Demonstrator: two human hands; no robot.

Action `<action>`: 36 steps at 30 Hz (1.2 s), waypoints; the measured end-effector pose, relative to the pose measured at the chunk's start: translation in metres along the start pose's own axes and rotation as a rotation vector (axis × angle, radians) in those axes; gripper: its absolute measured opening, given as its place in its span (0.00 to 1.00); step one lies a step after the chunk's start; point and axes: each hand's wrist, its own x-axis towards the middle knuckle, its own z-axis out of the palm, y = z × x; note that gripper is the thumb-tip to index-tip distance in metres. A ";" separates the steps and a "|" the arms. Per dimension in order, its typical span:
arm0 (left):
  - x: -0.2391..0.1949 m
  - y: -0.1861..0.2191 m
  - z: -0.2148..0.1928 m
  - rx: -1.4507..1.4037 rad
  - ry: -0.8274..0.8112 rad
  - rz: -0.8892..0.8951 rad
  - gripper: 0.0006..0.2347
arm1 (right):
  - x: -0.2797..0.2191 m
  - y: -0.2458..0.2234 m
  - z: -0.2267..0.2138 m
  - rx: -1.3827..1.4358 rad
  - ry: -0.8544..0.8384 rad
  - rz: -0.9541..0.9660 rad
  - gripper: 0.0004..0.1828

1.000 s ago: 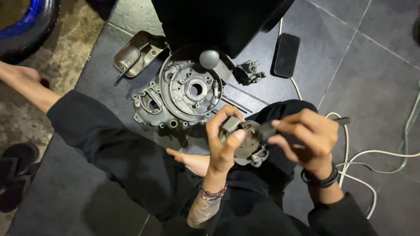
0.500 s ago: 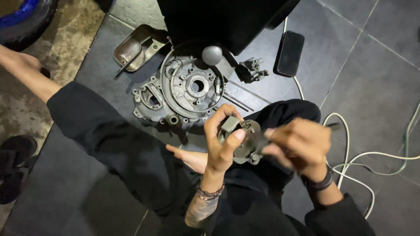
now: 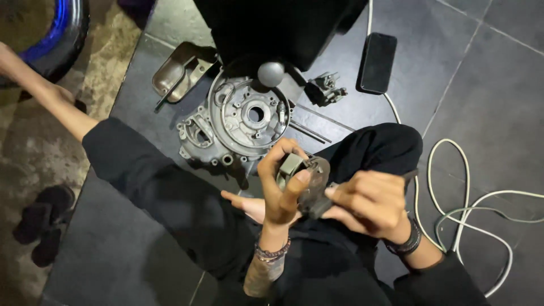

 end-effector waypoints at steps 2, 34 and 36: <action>0.000 -0.003 0.003 0.003 -0.016 -0.001 0.18 | 0.006 0.010 -0.009 -0.017 0.024 0.009 0.08; -0.002 0.013 -0.020 -0.016 0.065 0.041 0.18 | 0.020 0.007 0.006 0.048 -0.059 -0.064 0.11; 0.000 0.021 -0.017 -0.051 0.024 0.035 0.17 | 0.021 0.016 0.003 -0.098 0.108 0.012 0.14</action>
